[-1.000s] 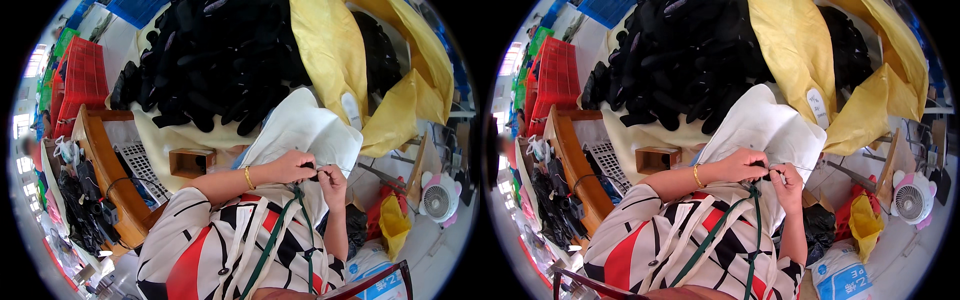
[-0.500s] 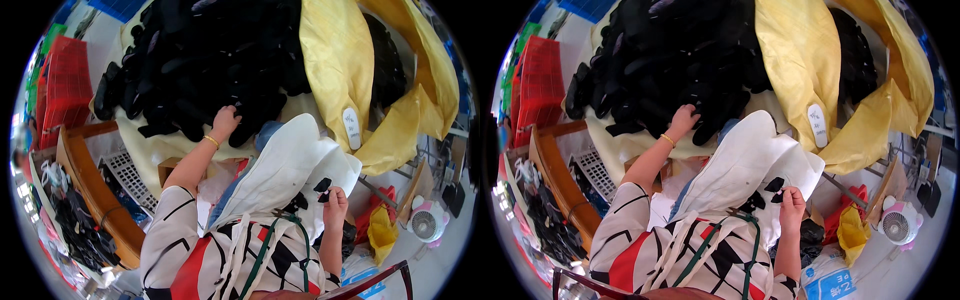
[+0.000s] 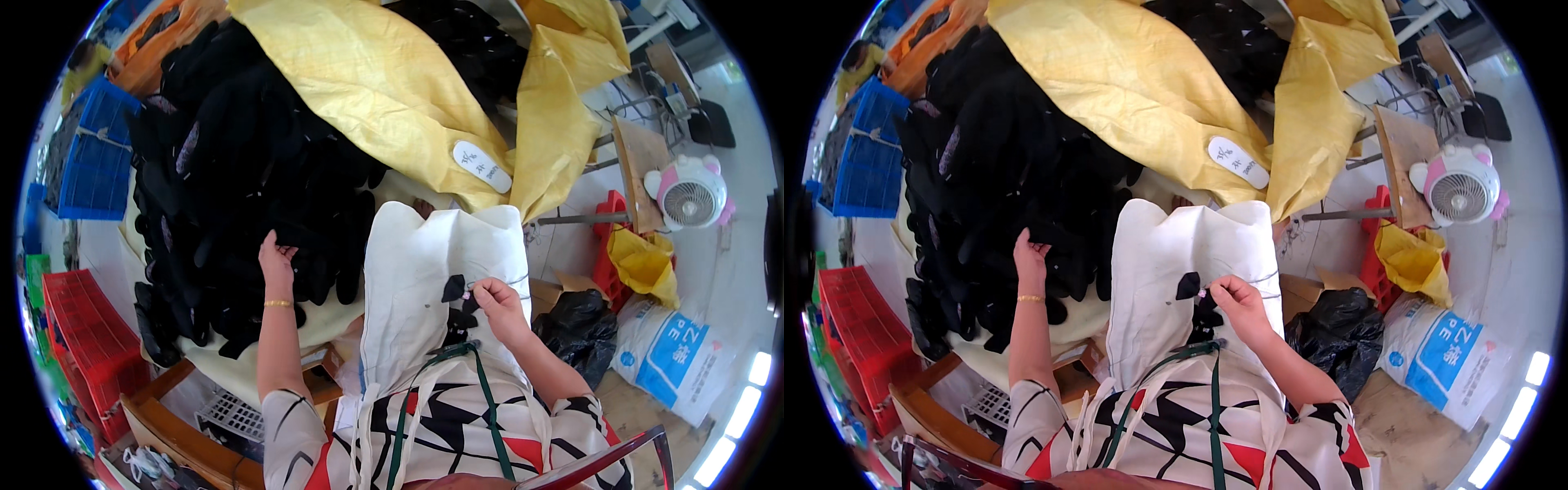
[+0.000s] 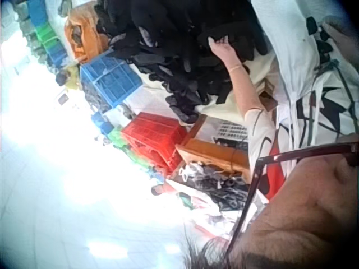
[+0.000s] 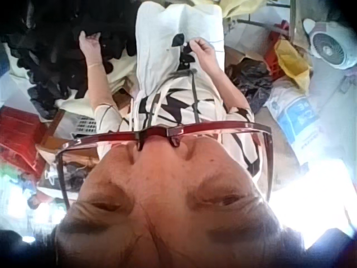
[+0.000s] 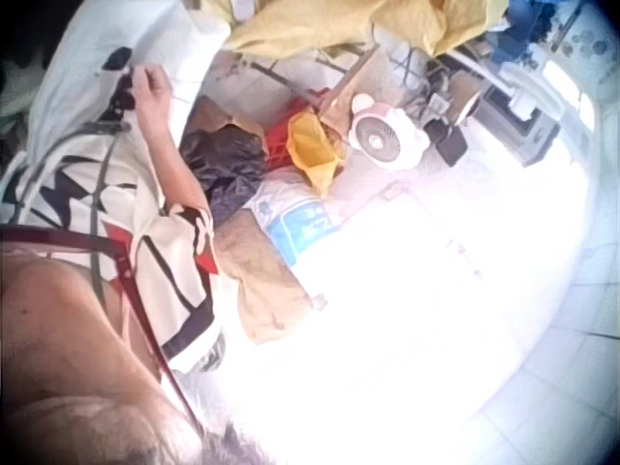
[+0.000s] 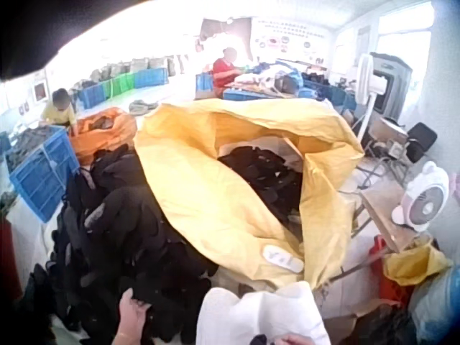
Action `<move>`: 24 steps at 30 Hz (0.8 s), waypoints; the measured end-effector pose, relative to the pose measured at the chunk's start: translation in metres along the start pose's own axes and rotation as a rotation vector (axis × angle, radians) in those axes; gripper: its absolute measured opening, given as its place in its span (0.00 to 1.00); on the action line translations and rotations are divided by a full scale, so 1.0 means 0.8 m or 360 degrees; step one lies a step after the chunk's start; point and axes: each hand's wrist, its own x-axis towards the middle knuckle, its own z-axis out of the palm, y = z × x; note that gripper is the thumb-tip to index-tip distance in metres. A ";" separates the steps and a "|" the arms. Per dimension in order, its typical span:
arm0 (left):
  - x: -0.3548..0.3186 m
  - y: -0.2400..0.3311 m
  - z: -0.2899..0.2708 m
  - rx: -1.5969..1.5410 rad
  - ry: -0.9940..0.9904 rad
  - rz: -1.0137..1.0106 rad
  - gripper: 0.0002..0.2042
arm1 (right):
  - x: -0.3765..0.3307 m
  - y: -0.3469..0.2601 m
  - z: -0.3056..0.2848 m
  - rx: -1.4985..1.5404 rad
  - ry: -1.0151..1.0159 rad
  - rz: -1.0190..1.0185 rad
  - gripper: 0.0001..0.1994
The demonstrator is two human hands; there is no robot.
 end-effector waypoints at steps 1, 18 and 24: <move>-0.025 0.022 0.010 -0.0251 -0.0197 0.0005 0.12 | -0.004 -0.001 0.006 0.0001 0.0027 0.0014 0.05; -0.415 0.003 0.233 -0.0391 -0.0983 -0.0397 0.16 | -0.098 -0.046 0.039 0.0118 0.0311 -0.1437 0.05; -0.455 0.008 0.244 -0.0017 -0.0989 -0.0325 0.07 | -0.097 -0.059 0.019 0.0069 0.0407 -0.1396 0.04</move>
